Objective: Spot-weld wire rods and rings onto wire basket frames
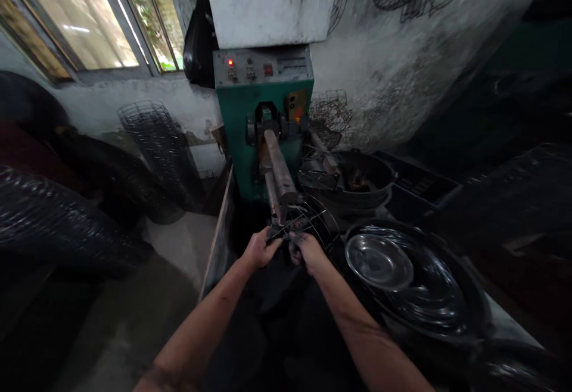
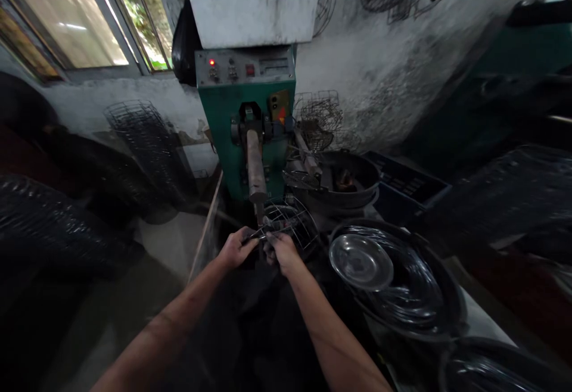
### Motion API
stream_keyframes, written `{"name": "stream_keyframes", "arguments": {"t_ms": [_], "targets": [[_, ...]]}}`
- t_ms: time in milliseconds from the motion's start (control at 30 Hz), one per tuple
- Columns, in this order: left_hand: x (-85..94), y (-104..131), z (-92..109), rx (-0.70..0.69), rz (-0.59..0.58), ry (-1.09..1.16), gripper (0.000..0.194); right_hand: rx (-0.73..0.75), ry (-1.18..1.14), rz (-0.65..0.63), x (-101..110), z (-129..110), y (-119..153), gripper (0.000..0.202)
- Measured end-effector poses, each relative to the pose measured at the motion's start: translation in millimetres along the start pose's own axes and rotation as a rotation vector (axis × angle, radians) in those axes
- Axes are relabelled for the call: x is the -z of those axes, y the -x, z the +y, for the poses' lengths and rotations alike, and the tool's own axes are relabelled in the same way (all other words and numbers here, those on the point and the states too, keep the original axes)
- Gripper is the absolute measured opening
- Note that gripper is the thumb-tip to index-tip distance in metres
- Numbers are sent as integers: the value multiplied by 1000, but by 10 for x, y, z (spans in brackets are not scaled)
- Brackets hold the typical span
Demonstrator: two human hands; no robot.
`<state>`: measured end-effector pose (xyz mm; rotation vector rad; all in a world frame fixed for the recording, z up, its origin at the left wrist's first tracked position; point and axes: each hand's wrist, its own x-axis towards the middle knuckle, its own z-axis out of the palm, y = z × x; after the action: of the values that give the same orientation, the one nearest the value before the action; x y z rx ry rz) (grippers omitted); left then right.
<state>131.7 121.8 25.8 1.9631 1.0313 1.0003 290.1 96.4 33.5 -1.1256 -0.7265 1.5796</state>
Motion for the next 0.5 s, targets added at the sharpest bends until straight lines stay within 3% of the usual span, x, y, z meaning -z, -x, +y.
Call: {"name": "stream_keyframes", "arguments": {"t_ms": [500], "targets": [[8,-127,-51,-38,31,-24,15,1,-22,39,-23,-72,-111,37]]}}
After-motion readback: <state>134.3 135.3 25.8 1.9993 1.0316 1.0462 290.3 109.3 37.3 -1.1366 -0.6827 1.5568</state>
